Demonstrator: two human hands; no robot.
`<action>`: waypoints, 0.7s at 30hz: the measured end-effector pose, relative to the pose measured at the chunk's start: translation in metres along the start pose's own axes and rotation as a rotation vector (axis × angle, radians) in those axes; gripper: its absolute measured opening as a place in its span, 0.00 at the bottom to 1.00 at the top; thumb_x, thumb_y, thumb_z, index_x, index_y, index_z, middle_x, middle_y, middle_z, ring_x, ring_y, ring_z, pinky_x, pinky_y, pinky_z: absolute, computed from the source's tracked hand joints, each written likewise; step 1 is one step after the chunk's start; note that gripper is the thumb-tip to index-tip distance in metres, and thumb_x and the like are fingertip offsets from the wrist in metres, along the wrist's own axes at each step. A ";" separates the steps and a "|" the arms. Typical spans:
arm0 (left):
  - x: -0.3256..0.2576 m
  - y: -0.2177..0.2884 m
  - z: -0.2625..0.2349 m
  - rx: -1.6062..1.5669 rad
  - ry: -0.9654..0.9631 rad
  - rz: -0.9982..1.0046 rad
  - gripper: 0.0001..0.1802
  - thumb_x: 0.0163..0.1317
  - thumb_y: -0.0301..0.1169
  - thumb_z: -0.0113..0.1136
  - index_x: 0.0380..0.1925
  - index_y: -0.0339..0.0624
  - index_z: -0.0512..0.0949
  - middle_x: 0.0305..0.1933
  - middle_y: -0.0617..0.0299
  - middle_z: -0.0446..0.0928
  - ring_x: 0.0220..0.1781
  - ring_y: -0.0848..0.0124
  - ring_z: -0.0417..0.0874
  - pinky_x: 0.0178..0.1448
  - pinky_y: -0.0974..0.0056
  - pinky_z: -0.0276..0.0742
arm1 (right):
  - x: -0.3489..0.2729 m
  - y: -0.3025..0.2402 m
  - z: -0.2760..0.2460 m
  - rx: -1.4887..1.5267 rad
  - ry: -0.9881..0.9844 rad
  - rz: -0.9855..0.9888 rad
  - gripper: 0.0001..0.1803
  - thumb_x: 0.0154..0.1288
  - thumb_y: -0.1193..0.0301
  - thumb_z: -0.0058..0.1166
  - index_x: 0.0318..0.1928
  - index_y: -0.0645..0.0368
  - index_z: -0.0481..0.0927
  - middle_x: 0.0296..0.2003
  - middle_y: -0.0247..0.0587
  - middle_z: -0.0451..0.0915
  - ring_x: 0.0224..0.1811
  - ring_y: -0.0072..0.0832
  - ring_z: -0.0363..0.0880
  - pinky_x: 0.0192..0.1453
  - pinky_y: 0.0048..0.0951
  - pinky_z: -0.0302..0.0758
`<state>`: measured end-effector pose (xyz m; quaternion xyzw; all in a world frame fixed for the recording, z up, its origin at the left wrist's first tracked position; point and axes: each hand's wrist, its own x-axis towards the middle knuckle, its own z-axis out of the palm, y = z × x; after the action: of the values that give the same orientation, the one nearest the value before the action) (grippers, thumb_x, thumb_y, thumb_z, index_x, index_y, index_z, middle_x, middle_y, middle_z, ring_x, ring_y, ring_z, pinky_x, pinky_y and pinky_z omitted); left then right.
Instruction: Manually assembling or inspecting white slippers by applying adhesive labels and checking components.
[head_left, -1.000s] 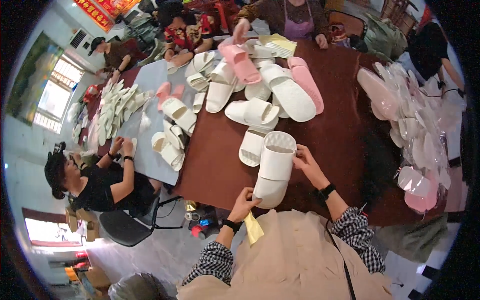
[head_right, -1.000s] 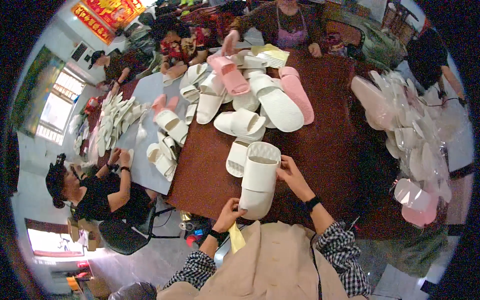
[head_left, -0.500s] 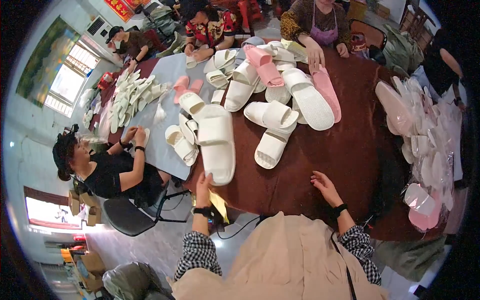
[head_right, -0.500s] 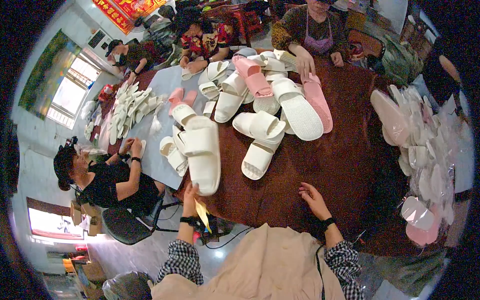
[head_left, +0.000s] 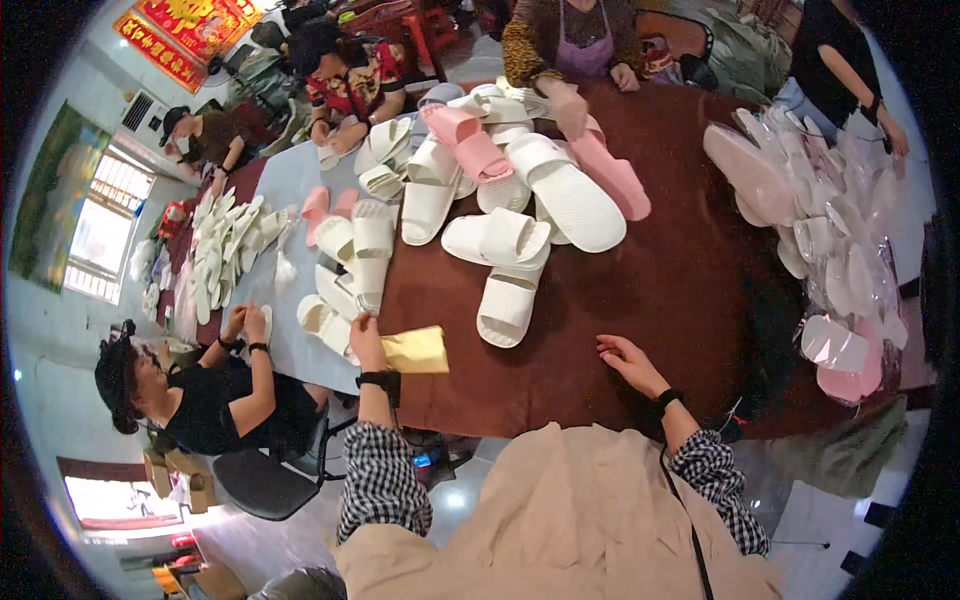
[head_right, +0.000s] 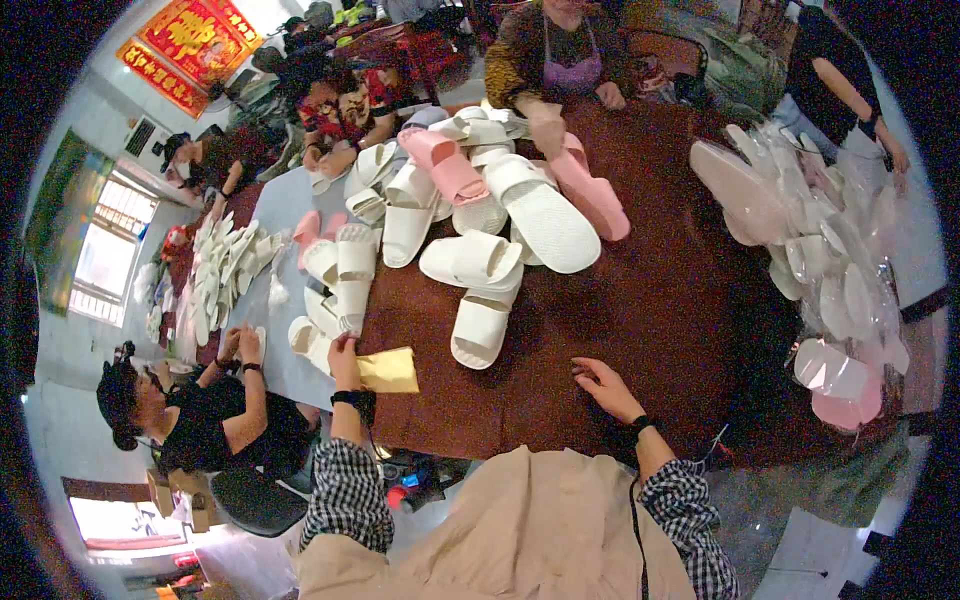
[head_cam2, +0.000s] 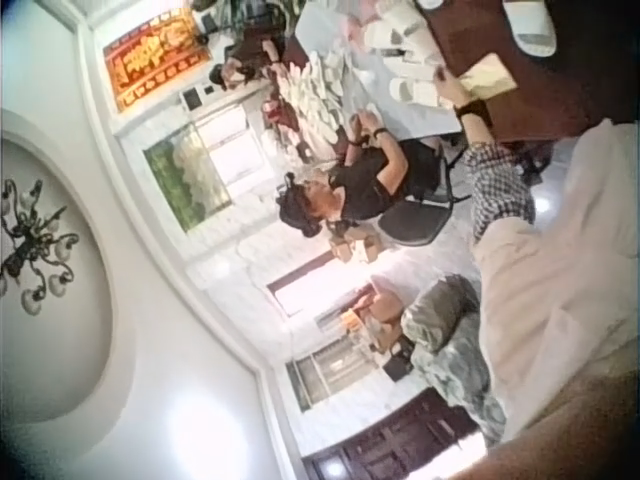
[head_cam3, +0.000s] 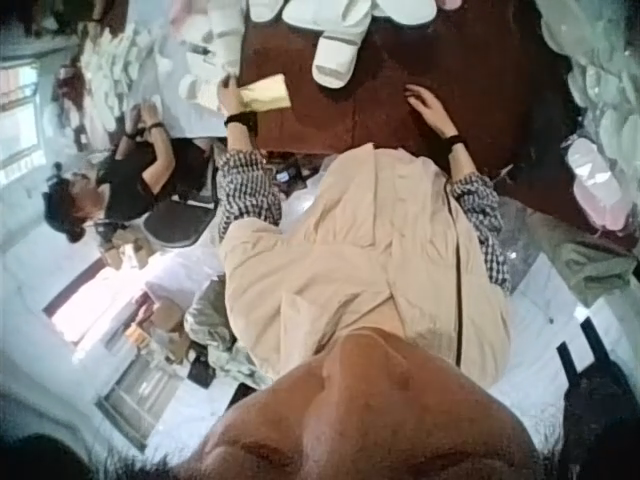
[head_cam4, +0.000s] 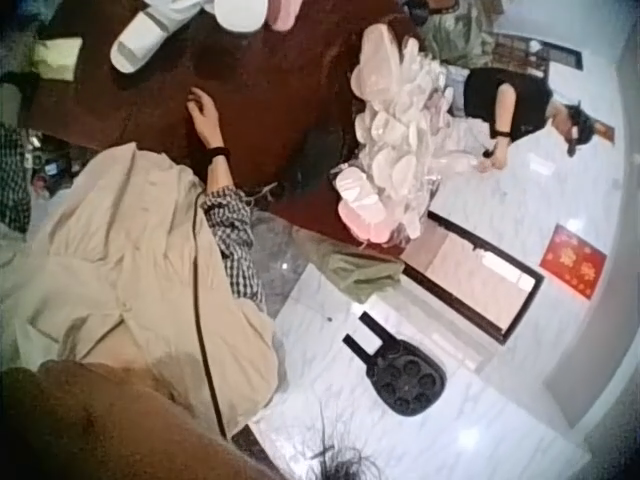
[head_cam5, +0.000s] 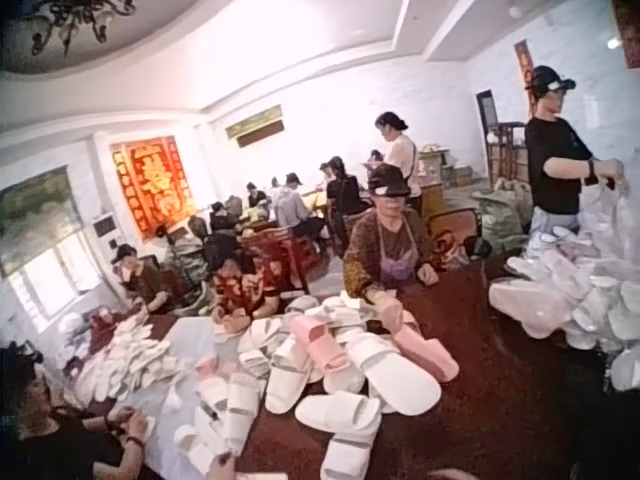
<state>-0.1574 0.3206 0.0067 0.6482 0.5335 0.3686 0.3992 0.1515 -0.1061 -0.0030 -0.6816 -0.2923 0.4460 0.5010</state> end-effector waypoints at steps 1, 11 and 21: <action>-0.022 0.037 0.037 0.028 -0.138 0.046 0.11 0.60 0.27 0.57 0.41 0.32 0.78 0.40 0.54 0.80 0.44 0.68 0.80 0.51 0.66 0.73 | -0.008 0.006 -0.010 -0.001 0.055 0.026 0.22 0.70 0.71 0.49 0.62 0.60 0.68 0.54 0.41 0.73 0.56 0.28 0.72 0.62 0.29 0.68; -0.112 0.068 0.138 0.174 -0.620 0.035 0.23 0.47 0.37 0.68 0.37 0.27 0.80 0.34 0.45 0.82 0.38 0.58 0.85 0.44 0.59 0.77 | -0.002 -0.001 -0.004 -0.065 0.025 -0.023 0.21 0.69 0.70 0.49 0.61 0.58 0.69 0.53 0.41 0.75 0.56 0.29 0.73 0.61 0.31 0.69; -0.130 0.069 0.177 0.039 -0.733 -0.198 0.25 0.48 0.26 0.68 0.45 0.30 0.68 0.41 0.50 0.77 0.41 0.63 0.80 0.45 0.60 0.77 | -0.002 -0.004 -0.003 -0.050 0.008 0.009 0.21 0.70 0.71 0.48 0.62 0.60 0.68 0.54 0.42 0.74 0.56 0.28 0.72 0.61 0.29 0.69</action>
<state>0.0092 0.1623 -0.0098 0.6898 0.4223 0.0616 0.5849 0.1536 -0.1080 0.0022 -0.6970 -0.2984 0.4381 0.4829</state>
